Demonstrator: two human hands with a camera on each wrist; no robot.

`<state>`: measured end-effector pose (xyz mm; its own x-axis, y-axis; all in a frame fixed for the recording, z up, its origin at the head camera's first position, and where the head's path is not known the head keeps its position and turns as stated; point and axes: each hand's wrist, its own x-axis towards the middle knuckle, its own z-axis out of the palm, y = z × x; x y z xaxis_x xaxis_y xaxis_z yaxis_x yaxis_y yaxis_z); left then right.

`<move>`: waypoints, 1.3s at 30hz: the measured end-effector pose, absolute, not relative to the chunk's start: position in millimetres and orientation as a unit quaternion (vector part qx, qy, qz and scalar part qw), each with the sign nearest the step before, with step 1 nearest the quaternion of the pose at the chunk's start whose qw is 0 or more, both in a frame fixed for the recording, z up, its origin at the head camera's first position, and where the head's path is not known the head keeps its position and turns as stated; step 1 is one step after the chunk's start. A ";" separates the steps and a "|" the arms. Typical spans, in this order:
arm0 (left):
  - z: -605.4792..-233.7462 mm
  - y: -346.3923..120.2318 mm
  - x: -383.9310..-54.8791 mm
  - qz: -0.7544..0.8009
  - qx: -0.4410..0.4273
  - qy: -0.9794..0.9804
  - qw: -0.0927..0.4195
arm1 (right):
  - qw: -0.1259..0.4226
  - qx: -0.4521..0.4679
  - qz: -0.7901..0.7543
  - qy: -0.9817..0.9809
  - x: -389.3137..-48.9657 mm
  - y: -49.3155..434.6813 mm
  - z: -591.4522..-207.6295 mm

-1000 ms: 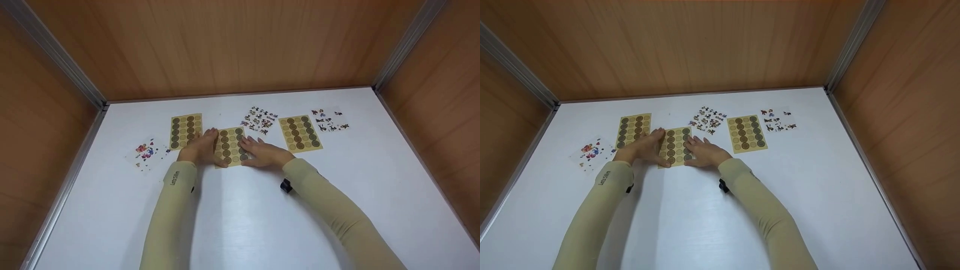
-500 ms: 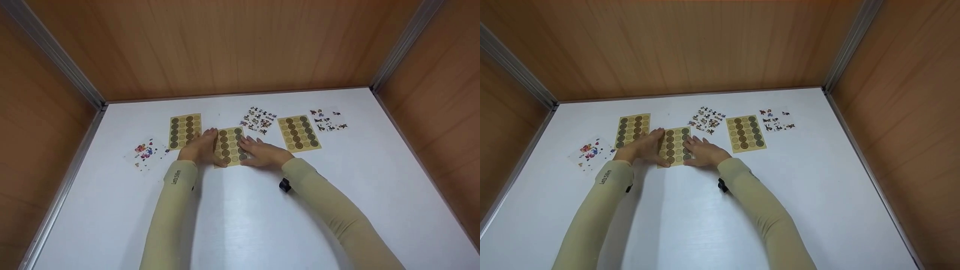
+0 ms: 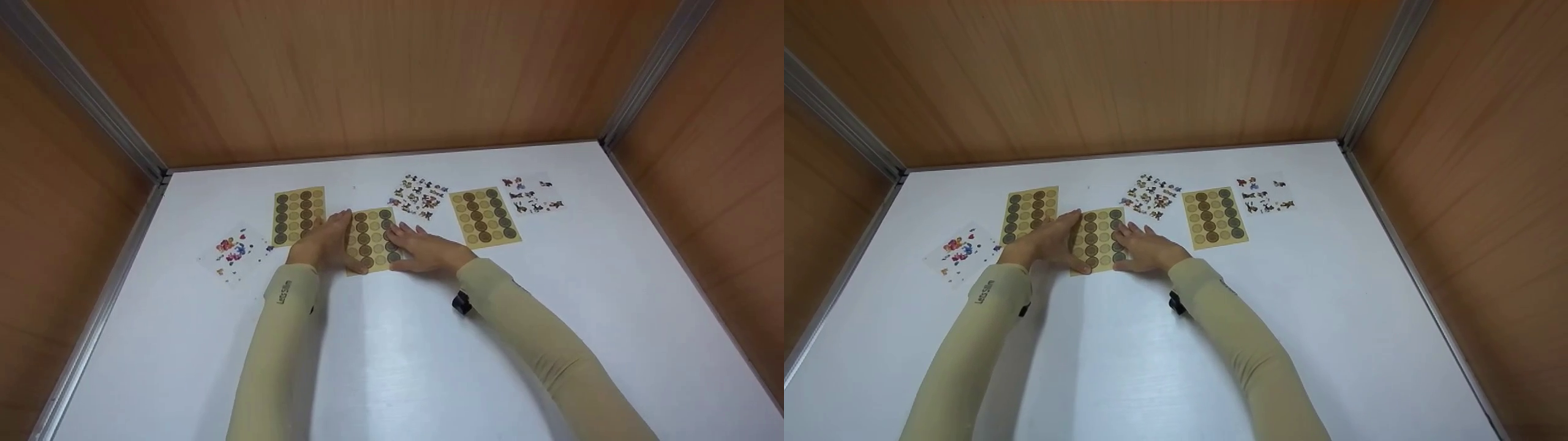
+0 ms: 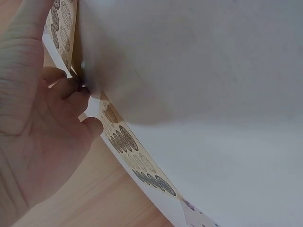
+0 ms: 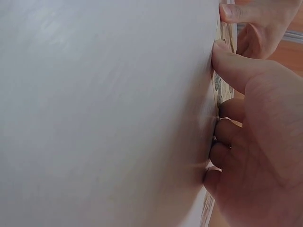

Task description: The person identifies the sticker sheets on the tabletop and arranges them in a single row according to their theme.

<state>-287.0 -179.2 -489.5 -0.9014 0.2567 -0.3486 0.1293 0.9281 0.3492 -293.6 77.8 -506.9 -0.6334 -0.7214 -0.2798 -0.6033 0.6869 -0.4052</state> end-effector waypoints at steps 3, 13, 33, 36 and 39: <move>-490.2 -178.2 -286.4 0.164 0.094 0.962 0.197 | 0.216 -0.371 -0.139 0.893 -293.6 78.4 -506.1; -483.4 -172.9 -282.6 0.195 0.090 0.956 0.198 | 0.217 -0.364 -0.148 0.894 -293.0 79.5 -503.6; -491.2 -177.2 -278.3 0.426 0.038 0.889 0.163 | 0.226 -0.368 -0.156 0.888 -291.8 78.0 -506.5; -492.0 -175.5 -278.1 0.452 0.029 0.878 0.154 | 0.224 -0.372 -0.159 0.887 -291.3 78.5 -506.4; -493.4 -174.2 -279.1 0.488 0.018 0.860 0.145 | 0.222 -0.373 -0.160 0.887 -291.2 78.6 -506.4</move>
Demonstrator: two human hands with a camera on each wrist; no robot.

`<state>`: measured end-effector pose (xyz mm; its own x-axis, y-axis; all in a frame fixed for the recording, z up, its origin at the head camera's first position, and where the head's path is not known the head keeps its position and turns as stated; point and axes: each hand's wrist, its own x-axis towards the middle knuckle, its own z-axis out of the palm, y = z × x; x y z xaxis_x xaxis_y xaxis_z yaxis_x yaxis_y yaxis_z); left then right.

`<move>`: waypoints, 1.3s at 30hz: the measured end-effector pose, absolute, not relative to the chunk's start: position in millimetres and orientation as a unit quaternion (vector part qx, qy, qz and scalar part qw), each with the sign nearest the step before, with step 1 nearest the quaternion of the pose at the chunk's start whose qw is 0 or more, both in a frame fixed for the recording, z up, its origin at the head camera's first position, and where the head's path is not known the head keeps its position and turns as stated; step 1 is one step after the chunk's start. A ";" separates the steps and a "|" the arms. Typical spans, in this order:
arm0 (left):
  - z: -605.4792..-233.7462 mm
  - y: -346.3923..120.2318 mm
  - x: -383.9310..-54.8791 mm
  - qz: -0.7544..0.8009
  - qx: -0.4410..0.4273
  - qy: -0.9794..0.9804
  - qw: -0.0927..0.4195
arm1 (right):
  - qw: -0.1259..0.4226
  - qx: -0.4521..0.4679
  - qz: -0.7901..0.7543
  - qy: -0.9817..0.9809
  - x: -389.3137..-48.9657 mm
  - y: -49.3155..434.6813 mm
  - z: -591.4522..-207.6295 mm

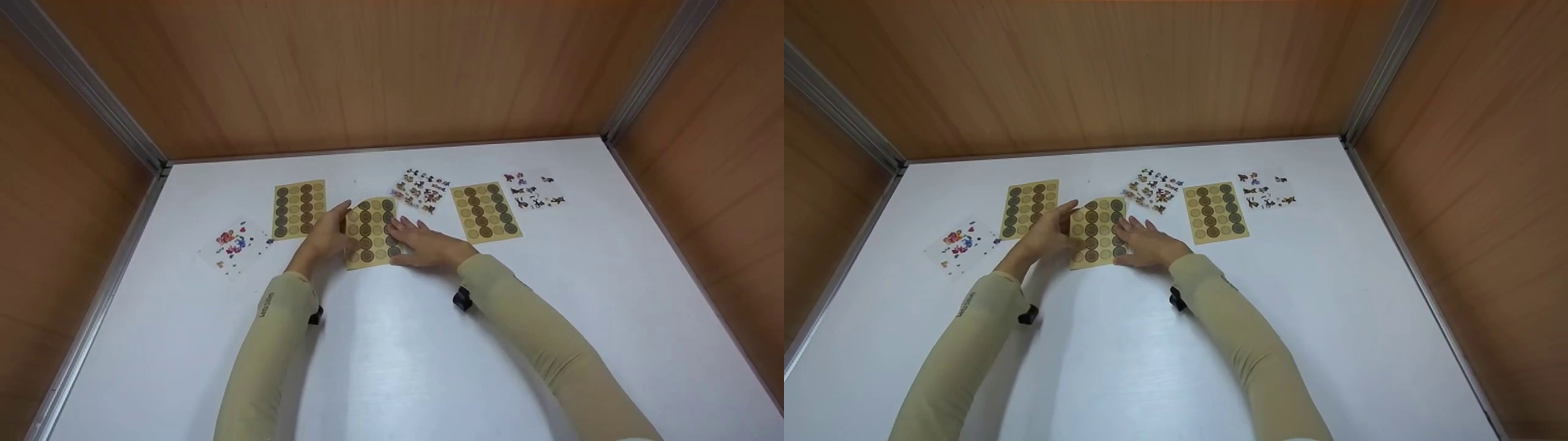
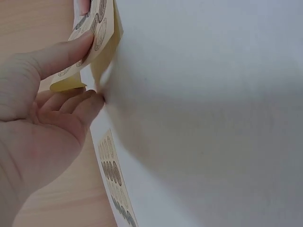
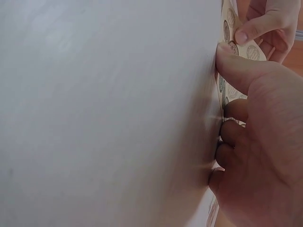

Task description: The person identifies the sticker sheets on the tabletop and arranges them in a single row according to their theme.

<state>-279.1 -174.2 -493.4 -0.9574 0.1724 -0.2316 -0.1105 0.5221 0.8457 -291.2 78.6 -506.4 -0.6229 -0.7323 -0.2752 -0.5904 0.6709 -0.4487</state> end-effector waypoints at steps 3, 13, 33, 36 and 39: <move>-494.9 -172.6 -281.8 0.540 0.000 0.833 0.124 | 0.221 -0.372 -0.164 0.887 -291.4 78.2 -506.8; -498.1 -170.8 -286.2 0.639 -0.091 0.761 0.068 | 0.224 -0.376 -0.163 0.884 -290.9 77.3 -508.2; -503.0 -170.4 -284.5 0.585 -0.110 0.801 0.065 | 0.221 -0.374 -0.166 0.885 -293.4 80.2 -508.3; -503.2 -170.8 -283.7 0.589 -0.111 0.798 0.067 | 0.215 -0.376 -0.167 0.886 -293.7 81.8 -510.2; -504.1 -172.8 -282.7 0.597 -0.114 0.791 0.070 | 0.209 -0.383 -0.169 0.884 -293.3 81.4 -512.2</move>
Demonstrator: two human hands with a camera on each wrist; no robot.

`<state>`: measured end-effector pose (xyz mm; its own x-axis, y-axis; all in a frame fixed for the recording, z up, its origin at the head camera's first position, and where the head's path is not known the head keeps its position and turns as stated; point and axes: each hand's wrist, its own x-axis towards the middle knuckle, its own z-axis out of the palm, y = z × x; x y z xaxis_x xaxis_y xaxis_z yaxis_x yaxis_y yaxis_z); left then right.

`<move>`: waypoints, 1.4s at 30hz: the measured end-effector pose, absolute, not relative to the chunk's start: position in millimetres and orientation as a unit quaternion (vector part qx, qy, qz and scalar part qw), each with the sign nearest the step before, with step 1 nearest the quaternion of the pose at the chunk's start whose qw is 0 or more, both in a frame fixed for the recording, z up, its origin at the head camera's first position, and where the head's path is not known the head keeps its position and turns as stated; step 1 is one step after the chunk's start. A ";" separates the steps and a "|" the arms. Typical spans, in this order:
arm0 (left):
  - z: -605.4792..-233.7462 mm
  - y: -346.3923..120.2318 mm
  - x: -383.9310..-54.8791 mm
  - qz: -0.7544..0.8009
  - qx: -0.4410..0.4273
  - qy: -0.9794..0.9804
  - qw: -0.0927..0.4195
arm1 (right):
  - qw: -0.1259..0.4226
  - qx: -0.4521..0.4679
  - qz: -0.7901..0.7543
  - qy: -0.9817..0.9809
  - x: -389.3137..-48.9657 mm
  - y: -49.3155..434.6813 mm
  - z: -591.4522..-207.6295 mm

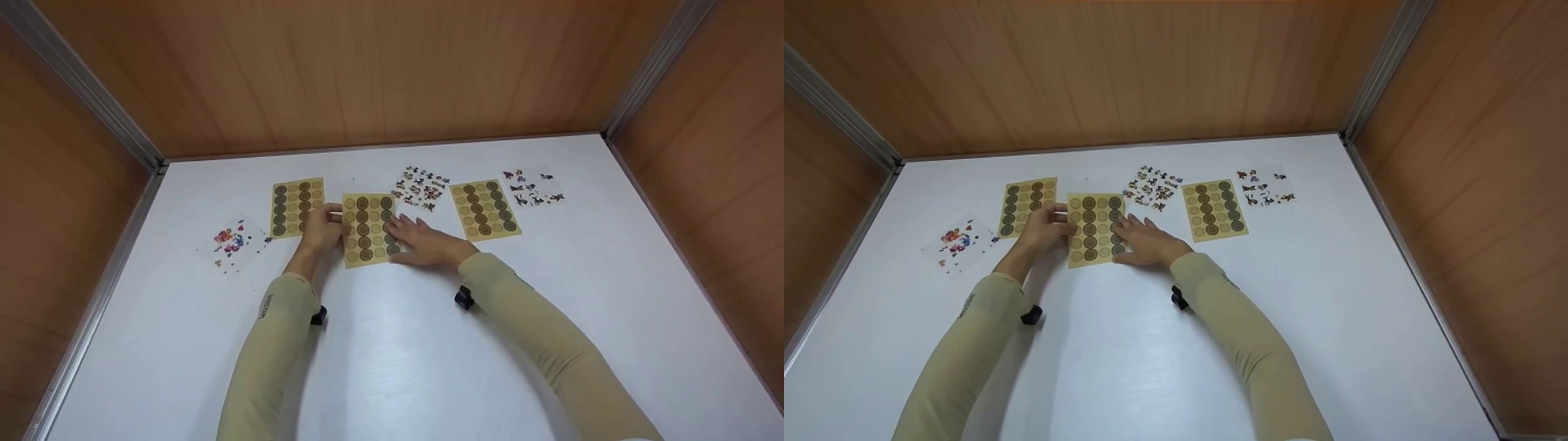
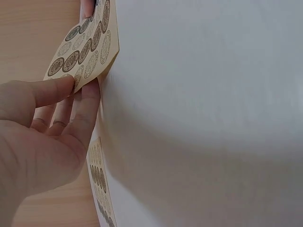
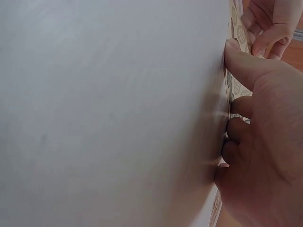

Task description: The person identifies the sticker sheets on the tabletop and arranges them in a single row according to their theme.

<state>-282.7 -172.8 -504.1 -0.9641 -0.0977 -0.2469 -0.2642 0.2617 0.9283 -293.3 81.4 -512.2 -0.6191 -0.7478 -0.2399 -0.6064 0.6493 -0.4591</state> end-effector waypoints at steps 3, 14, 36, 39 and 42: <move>-504.8 -174.9 -281.0 0.603 -0.117 0.785 0.075 | 0.207 -0.386 -0.173 0.882 -291.9 80.1 -512.8; -494.4 -176.7 -272.8 0.596 -0.116 0.791 0.076 | 0.185 -0.299 -0.368 0.861 -293.7 87.1 -504.5; -470.2 -166.2 -247.0 0.684 -0.061 0.718 0.114 | 0.328 -0.053 -0.741 0.584 -287.4 101.3 -476.5; -473.2 -166.3 -244.5 0.682 -0.060 0.718 0.121 | 0.329 -0.049 -0.730 0.597 -285.9 100.0 -477.6; -476.3 -168.8 -242.2 0.678 -0.064 0.722 0.123 | 0.324 -0.050 -0.719 0.613 -285.0 97.0 -479.3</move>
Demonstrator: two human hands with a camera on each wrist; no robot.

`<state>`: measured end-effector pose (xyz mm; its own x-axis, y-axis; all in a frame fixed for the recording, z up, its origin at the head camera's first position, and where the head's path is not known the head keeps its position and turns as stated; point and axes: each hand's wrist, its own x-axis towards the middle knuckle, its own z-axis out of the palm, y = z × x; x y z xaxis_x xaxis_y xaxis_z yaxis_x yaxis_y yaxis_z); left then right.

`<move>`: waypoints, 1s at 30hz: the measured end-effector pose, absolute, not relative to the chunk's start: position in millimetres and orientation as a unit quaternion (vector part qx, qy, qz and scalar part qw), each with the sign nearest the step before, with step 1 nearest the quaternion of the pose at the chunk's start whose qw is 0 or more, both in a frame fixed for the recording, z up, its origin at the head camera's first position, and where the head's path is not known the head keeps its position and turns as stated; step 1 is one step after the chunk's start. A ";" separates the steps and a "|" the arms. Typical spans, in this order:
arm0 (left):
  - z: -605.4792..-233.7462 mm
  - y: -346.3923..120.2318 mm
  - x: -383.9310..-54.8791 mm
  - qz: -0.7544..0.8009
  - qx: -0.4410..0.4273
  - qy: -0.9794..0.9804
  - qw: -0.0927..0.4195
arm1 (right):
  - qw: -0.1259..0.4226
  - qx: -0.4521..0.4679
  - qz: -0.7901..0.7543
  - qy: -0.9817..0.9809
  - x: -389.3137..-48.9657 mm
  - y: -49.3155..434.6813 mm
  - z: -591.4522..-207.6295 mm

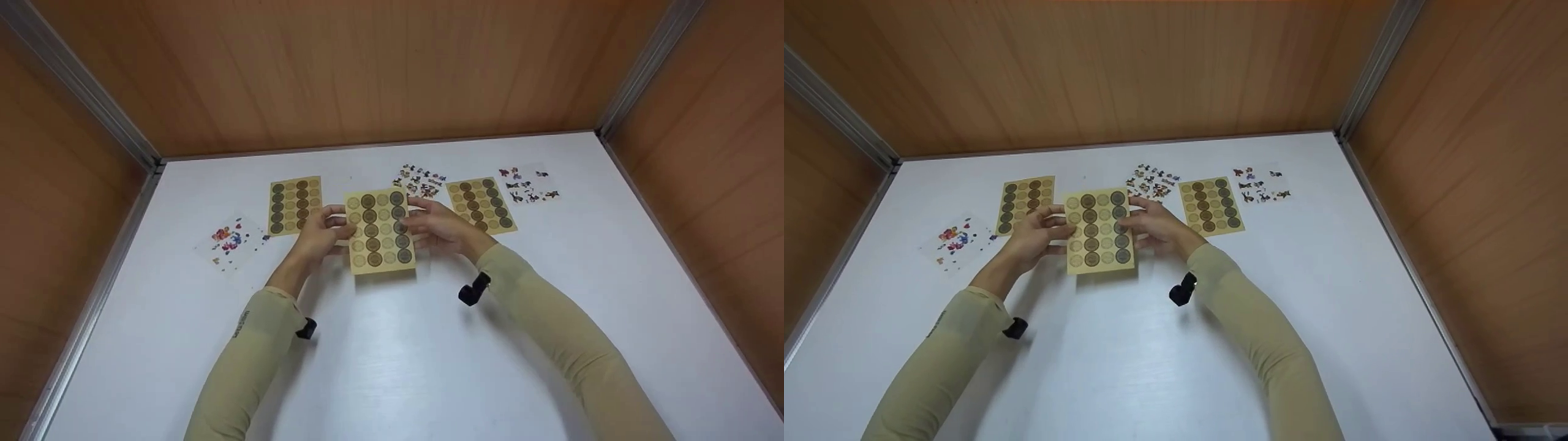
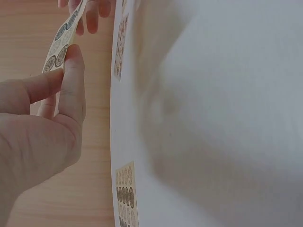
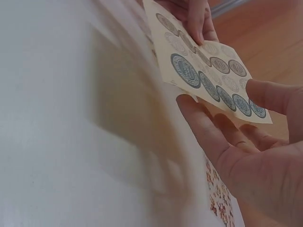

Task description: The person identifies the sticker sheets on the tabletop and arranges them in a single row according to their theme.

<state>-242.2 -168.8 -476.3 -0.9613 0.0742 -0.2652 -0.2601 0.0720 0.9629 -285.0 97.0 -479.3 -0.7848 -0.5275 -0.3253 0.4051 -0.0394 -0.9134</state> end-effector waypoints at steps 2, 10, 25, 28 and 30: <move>-478.0 -170.8 -241.8 0.674 -0.070 0.725 0.123 | 0.322 -0.052 -0.712 0.622 -285.3 95.3 -481.0; -482.4 -172.8 -242.4 0.672 -0.071 0.726 0.131 | 0.317 -0.049 -0.719 0.616 -284.8 92.5 -488.5; -486.6 -175.5 -236.4 0.667 -0.065 0.727 0.149 | 0.302 -0.046 -0.686 0.661 -274.7 91.2 -490.3; -486.2 -174.6 -235.6 0.661 -0.060 0.733 0.149 | 0.301 -0.042 -0.691 0.656 -271.8 91.6 -490.8; -486.2 -174.6 -235.0 0.660 -0.061 0.734 0.149 | 0.303 -0.039 -0.694 0.652 -269.6 91.9 -491.6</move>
